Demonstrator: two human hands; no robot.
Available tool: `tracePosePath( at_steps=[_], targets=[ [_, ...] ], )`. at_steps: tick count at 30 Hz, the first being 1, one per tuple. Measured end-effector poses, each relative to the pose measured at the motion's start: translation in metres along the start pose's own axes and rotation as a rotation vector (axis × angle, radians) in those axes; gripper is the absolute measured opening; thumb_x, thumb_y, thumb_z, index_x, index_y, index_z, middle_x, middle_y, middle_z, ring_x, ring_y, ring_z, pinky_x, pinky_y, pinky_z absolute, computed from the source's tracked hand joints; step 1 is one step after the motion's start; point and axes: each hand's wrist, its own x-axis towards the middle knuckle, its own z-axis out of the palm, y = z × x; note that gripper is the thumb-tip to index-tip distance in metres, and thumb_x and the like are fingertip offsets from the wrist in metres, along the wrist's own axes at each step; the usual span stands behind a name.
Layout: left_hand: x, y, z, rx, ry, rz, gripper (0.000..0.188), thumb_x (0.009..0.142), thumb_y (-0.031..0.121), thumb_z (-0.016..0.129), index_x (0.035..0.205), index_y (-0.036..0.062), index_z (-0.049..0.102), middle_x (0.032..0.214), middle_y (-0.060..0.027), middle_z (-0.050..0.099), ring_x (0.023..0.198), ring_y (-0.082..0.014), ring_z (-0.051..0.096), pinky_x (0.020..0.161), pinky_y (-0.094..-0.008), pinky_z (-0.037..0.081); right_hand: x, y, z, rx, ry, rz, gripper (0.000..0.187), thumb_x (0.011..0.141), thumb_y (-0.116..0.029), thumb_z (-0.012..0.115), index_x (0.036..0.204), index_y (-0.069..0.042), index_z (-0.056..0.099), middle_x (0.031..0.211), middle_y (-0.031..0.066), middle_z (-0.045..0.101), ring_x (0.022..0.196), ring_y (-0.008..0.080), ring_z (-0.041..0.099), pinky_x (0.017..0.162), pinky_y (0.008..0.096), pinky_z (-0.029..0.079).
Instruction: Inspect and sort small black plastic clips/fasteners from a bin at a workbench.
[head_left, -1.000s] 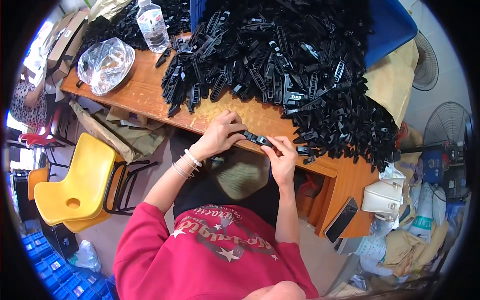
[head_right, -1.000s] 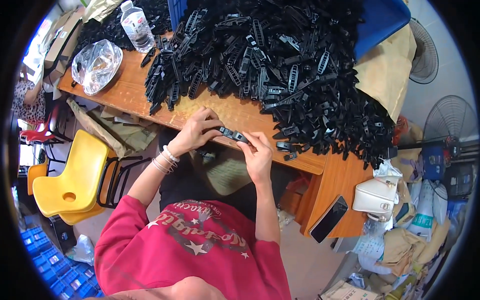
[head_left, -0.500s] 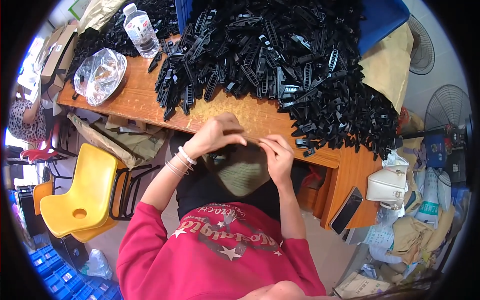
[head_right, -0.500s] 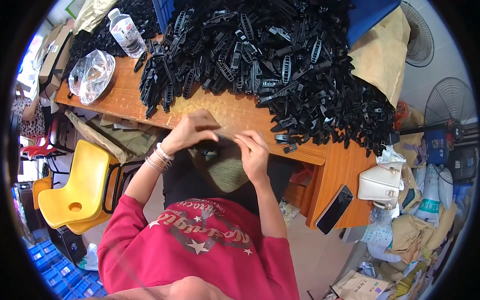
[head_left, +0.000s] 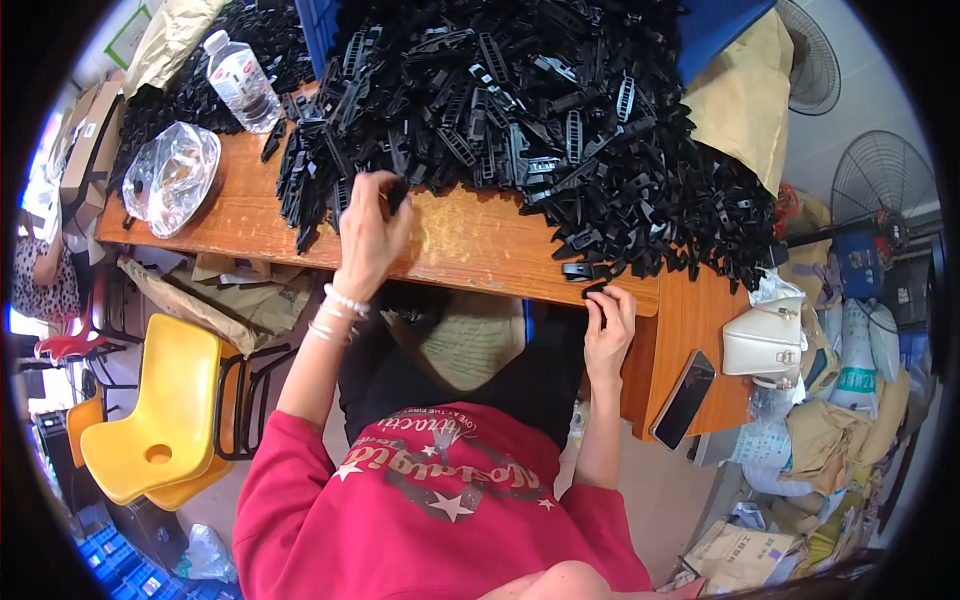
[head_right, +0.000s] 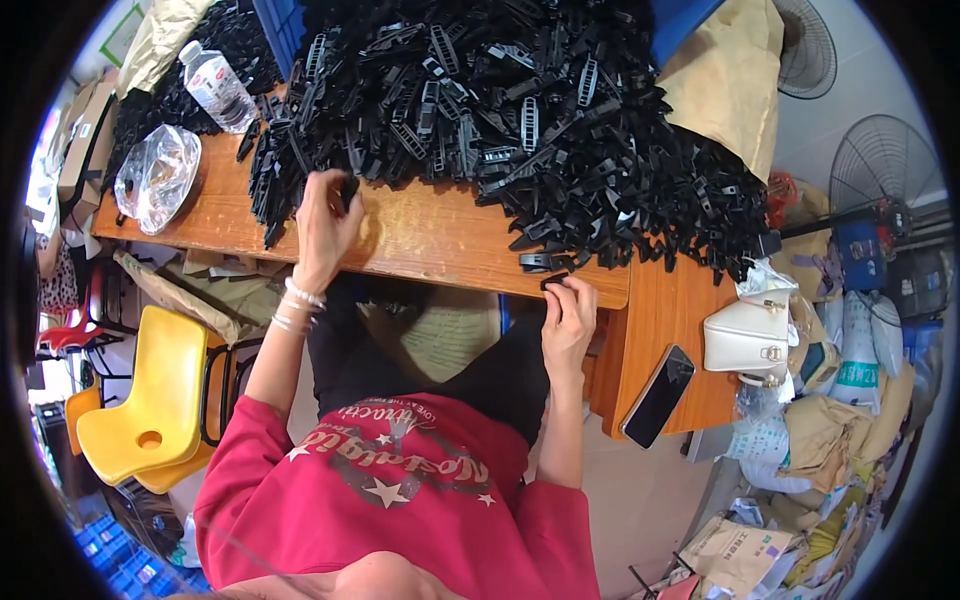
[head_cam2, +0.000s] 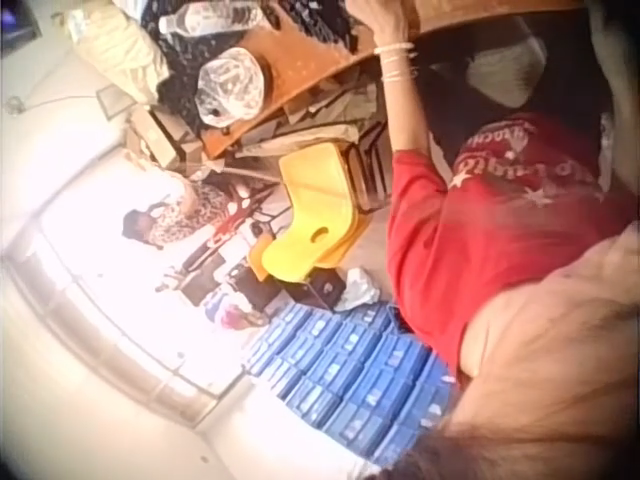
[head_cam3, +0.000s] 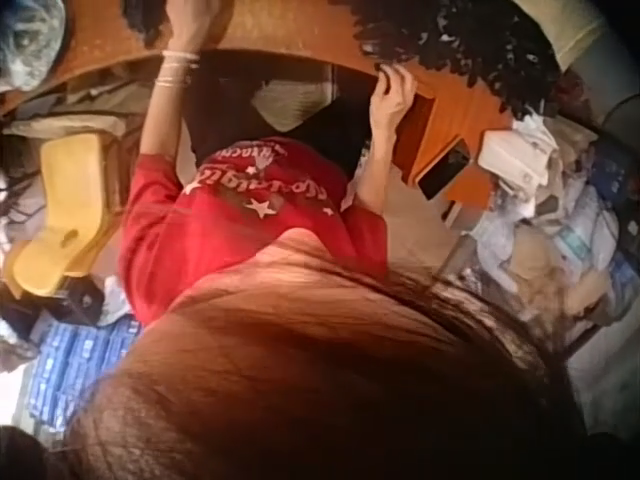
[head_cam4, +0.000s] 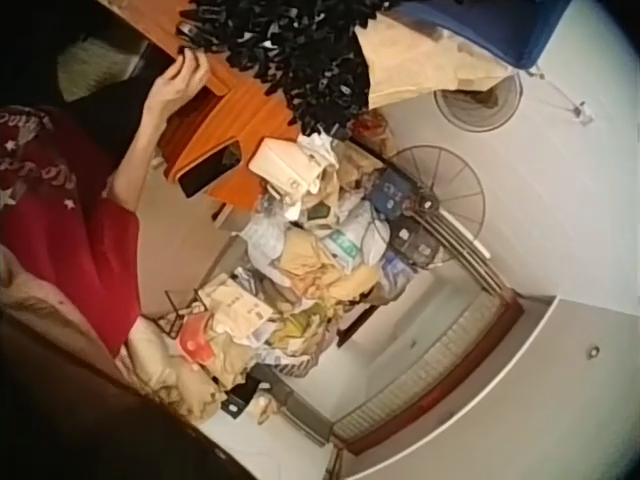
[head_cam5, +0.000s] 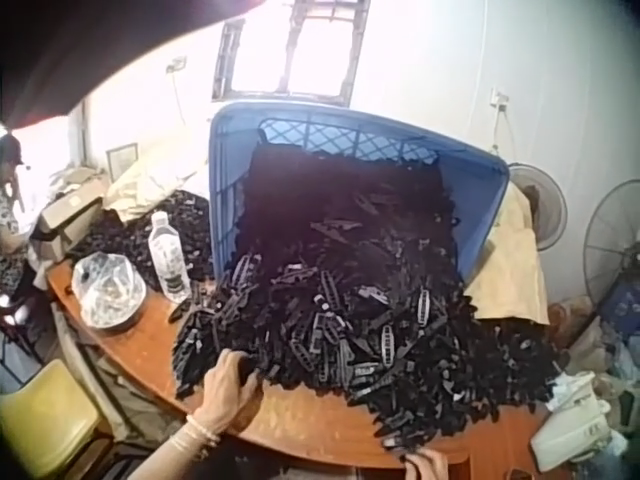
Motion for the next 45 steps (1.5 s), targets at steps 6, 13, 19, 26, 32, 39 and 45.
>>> tracePosePath(
  at_steps=[6, 13, 19, 26, 32, 39, 45],
  targets=[
    [-0.043, 0.024, 0.011, -0.593, -0.397, -0.276, 0.027, 0.082, -0.003, 0.071, 0.108, 0.0002, 0.062, 0.098, -0.0077, 0.064, 0.08, -0.0123, 0.065, 0.065, -0.0256, 0.051, 0.006, -0.003, -0.008, -0.084, -0.037, -0.047, 0.01, 0.087, 0.003, 0.069, 0.097, 0.002, 0.067, 0.102, 0.0138, 0.06, 0.09, 0.0304, 0.062, 0.079, 0.0392, 0.051],
    [-0.035, 0.023, 0.008, -0.261, -0.48, 0.038, 0.023, 0.08, 0.003, 0.075, 0.101, -0.0013, 0.07, 0.1, -0.0126, 0.063, 0.096, -0.0317, 0.06, 0.085, -0.0391, 0.049, 0.019, -0.053, 0.039, 0.476, -0.164, 0.114, 0.032, 0.086, 0.006, 0.07, 0.117, 0.002, 0.064, 0.107, 0.0129, 0.061, 0.088, 0.0208, 0.064, 0.076, 0.0325, 0.055],
    [-0.028, 0.014, -0.007, -0.221, -0.52, 0.001, 0.022, 0.079, 0.003, 0.074, 0.101, -0.0011, 0.072, 0.101, -0.0118, 0.063, 0.097, -0.0296, 0.06, 0.085, -0.0372, 0.049, 0.035, -0.073, 0.076, 0.277, -0.102, -0.016, 0.024, 0.085, 0.0, 0.071, 0.109, 0.001, 0.066, 0.102, 0.0134, 0.06, 0.094, 0.0317, 0.061, 0.084, 0.041, 0.048],
    [-0.026, 0.005, -0.008, -0.256, -0.54, 0.077, 0.023, 0.08, 0.009, 0.077, 0.101, -0.0004, 0.072, 0.098, -0.0121, 0.062, 0.098, -0.0313, 0.059, 0.087, -0.0398, 0.049, 0.042, -0.077, 0.079, 0.18, -0.169, -0.067, 0.022, 0.084, -0.004, 0.072, 0.106, -0.001, 0.066, 0.102, 0.0122, 0.061, 0.095, 0.0325, 0.058, 0.083, 0.0428, 0.045],
    [-0.026, 0.003, -0.012, -0.302, -0.548, 0.064, 0.021, 0.083, 0.009, 0.074, 0.101, -0.0002, 0.072, 0.1, -0.0132, 0.063, 0.099, -0.0325, 0.059, 0.088, -0.0403, 0.049, 0.048, -0.083, 0.078, 0.534, -0.368, -0.015, 0.021, 0.088, 0.003, 0.07, 0.108, 0.005, 0.066, 0.092, 0.0092, 0.062, 0.078, 0.0177, 0.06, 0.071, 0.0287, 0.048],
    [-0.026, 0.007, -0.013, -0.273, -0.536, 0.068, 0.02, 0.083, 0.01, 0.073, 0.099, -0.0006, 0.073, 0.099, -0.0111, 0.064, 0.099, -0.0301, 0.057, 0.088, -0.0397, 0.05, 0.049, -0.073, 0.069, 0.531, -0.427, 0.003, 0.023, 0.085, 0.002, 0.074, 0.108, 0.005, 0.071, 0.091, 0.0075, 0.064, 0.078, 0.0143, 0.06, 0.069, 0.0263, 0.047],
    [-0.029, 0.006, -0.008, -0.269, -0.523, 0.088, 0.017, 0.082, 0.008, 0.072, 0.097, -0.0005, 0.072, 0.099, -0.0109, 0.064, 0.099, -0.0299, 0.058, 0.086, -0.0388, 0.05, 0.051, -0.076, 0.074, 0.538, -0.402, -0.014, 0.023, 0.083, 0.002, 0.075, 0.106, 0.005, 0.072, 0.094, 0.0084, 0.063, 0.084, 0.0176, 0.061, 0.073, 0.0274, 0.047]
  ],
)
